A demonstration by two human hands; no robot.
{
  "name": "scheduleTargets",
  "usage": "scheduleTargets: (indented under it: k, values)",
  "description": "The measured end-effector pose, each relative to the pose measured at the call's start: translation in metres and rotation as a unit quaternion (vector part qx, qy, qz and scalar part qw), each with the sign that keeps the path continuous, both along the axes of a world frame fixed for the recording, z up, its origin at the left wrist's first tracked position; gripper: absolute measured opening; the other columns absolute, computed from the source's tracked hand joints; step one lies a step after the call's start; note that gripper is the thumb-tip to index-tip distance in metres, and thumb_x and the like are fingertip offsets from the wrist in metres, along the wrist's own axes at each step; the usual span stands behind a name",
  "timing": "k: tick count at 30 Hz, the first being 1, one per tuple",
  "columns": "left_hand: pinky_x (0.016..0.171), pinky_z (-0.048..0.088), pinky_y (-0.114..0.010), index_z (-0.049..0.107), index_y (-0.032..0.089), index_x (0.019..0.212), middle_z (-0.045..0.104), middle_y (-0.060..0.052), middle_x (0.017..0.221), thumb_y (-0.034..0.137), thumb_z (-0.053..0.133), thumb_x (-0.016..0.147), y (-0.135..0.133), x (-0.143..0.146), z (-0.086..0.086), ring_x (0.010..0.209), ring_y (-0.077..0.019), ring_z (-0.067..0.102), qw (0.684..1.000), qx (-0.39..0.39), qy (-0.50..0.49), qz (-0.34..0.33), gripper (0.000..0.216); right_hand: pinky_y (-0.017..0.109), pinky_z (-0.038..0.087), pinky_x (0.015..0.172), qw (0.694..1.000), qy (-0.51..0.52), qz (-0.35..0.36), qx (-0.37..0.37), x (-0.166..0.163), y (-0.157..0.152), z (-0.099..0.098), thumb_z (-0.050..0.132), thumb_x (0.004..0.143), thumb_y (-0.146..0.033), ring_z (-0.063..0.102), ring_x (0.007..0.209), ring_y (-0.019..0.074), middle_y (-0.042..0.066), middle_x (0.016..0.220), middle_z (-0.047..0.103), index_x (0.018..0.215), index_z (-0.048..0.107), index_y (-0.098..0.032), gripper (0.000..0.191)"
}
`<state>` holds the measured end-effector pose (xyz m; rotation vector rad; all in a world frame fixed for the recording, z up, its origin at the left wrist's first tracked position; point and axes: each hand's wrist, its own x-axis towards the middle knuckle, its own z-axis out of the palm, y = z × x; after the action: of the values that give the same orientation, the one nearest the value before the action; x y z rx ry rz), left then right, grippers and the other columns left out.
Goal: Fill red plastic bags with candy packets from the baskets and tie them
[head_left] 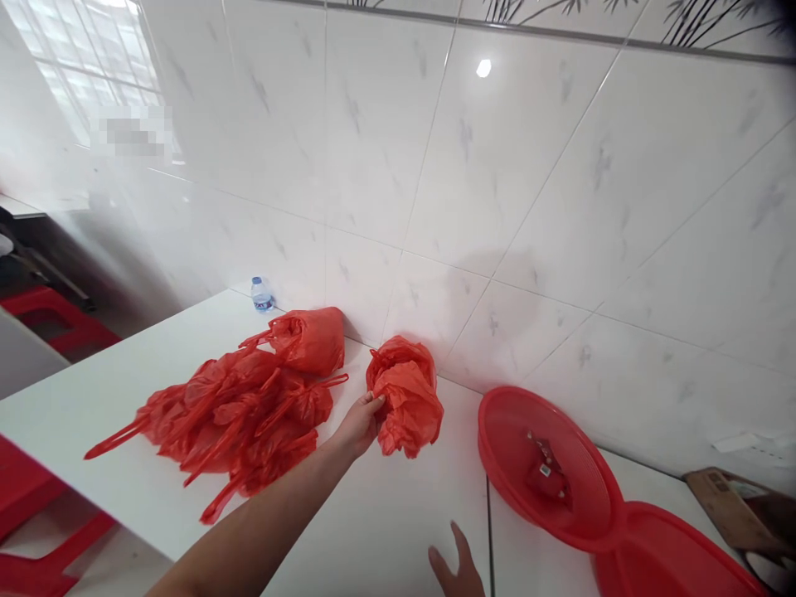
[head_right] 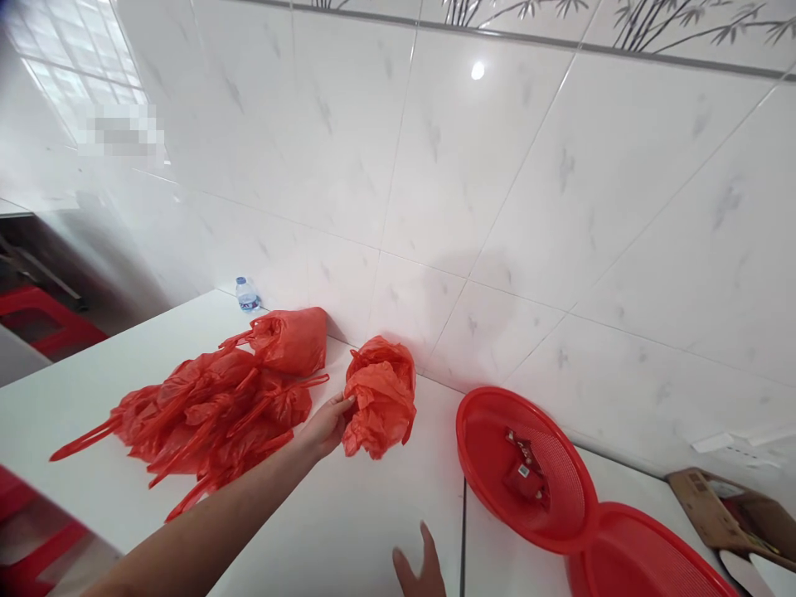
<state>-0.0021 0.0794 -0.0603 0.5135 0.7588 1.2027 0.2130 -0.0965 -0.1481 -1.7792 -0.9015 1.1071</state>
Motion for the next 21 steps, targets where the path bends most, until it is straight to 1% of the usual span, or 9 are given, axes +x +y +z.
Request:
scheduleTargets:
  k: [1, 3, 5, 7, 10, 13, 15, 18, 21]
  values:
    - [0.069, 0.054, -0.029, 0.058, 0.016, 0.095, 0.071, -0.008, 0.090, 0.024, 0.067, 0.078, -0.012, 0.002, -0.004, 0.078, -0.0192, 0.070, 1.000, -0.011, -0.007, -0.014, 0.021, 0.036, 0.050, 0.087, 0.999, 0.036, 0.000, -0.001, -0.010, 0.006, 0.008, 0.068, 0.075, -0.050, 0.053, 0.118, 0.0241, 0.006, 0.133, 0.054, 0.124, 0.053, -0.031, 0.054]
    - [0.071, 0.054, -0.029, 0.060, 0.016, 0.098, 0.072, -0.008, 0.093, 0.023, 0.069, 0.077, -0.032, 0.006, -0.013, 0.080, -0.0190, 0.070, 0.998, -0.030, -0.023, -0.051, 0.024, 0.038, 0.051, 0.083, 0.977, 0.213, -0.002, -0.023, -0.033, 0.022, 0.027, 0.066, 0.073, -0.059, 0.057, 0.115, 0.0249, 0.007, 0.132, 0.056, 0.131, 0.045, -0.035, 0.066]
    - [0.073, 0.053, -0.029, 0.062, 0.016, 0.098, 0.072, -0.008, 0.094, 0.023, 0.071, 0.077, -0.046, 0.008, -0.019, 0.080, -0.0182, 0.070, 0.995, -0.043, -0.031, -0.087, 0.024, 0.038, 0.052, 0.080, 0.927, 0.375, 0.021, -0.013, -0.053, 0.038, 0.045, 0.065, 0.074, -0.058, 0.062, 0.103, 0.0222, 0.006, 0.124, 0.061, 0.125, 0.049, -0.032, 0.060]
    - [0.075, 0.053, -0.029, 0.063, 0.017, 0.096, 0.073, -0.007, 0.093, 0.023, 0.072, 0.076, -0.051, 0.006, -0.022, 0.080, -0.0175, 0.069, 0.994, -0.050, -0.027, -0.095, 0.023, 0.028, 0.051, 0.068, 0.900, 0.436, -0.002, -0.005, -0.064, 0.050, 0.054, 0.075, 0.067, -0.042, 0.065, 0.083, 0.0159, 0.002, 0.101, 0.069, 0.108, 0.058, -0.027, 0.047]
    - [0.079, 0.052, -0.033, 0.063, 0.018, 0.094, 0.072, -0.006, 0.093, 0.021, 0.070, 0.078, -0.045, -0.008, -0.019, 0.084, -0.0190, 0.069, 0.997, -0.061, -0.020, -0.035, 0.018, 0.020, 0.043, 0.051, 0.904, 0.421, -0.074, -0.003, -0.057, 0.053, 0.045, 0.075, 0.053, -0.018, 0.057, 0.059, 0.0101, -0.005, 0.070, 0.065, 0.084, 0.060, -0.023, 0.035]
    - [0.079, 0.052, -0.034, 0.062, 0.019, 0.092, 0.072, -0.004, 0.094, 0.019, 0.064, 0.082, -0.032, -0.031, -0.012, 0.087, -0.0202, 0.067, 0.996, -0.072, -0.015, 0.042, 0.010, 0.021, 0.041, 0.049, 0.914, 0.393, -0.100, -0.004, -0.039, 0.045, 0.028, 0.070, 0.053, -0.016, 0.056, 0.057, 0.0109, -0.006, 0.065, 0.063, 0.078, 0.058, -0.023, 0.028]
    - [0.078, 0.052, -0.032, 0.061, 0.021, 0.093, 0.071, -0.003, 0.096, 0.020, 0.062, 0.084, -0.029, -0.049, -0.009, 0.089, -0.0200, 0.067, 0.994, -0.072, -0.012, 0.081, 0.009, 0.021, 0.041, 0.049, 0.926, 0.364, -0.100, -0.004, -0.030, 0.042, 0.023, 0.067, 0.055, -0.017, 0.057, 0.060, 0.0113, -0.006, 0.068, 0.063, 0.079, 0.058, -0.023, 0.026]
    - [0.079, 0.053, -0.032, 0.059, 0.022, 0.095, 0.070, -0.003, 0.101, 0.025, 0.061, 0.085, -0.034, -0.071, -0.009, 0.094, -0.0199, 0.066, 0.989, -0.076, 0.004, 0.128, 0.010, 0.021, 0.041, 0.050, 0.945, 0.313, -0.095, 0.006, -0.029, 0.053, 0.033, 0.064, 0.057, -0.017, 0.057, 0.061, 0.0112, -0.005, 0.070, 0.064, 0.083, 0.058, -0.023, 0.028]
    - [0.077, 0.055, -0.031, 0.059, 0.022, 0.100, 0.069, -0.004, 0.105, 0.030, 0.059, 0.086, -0.047, -0.086, -0.014, 0.097, -0.0200, 0.066, 0.982, -0.098, 0.037, 0.155, 0.016, 0.021, 0.040, 0.050, 0.961, 0.263, -0.075, 0.037, -0.039, 0.084, 0.058, 0.063, 0.057, -0.017, 0.057, 0.060, 0.0112, -0.005, 0.072, 0.064, 0.088, 0.059, -0.022, 0.032]
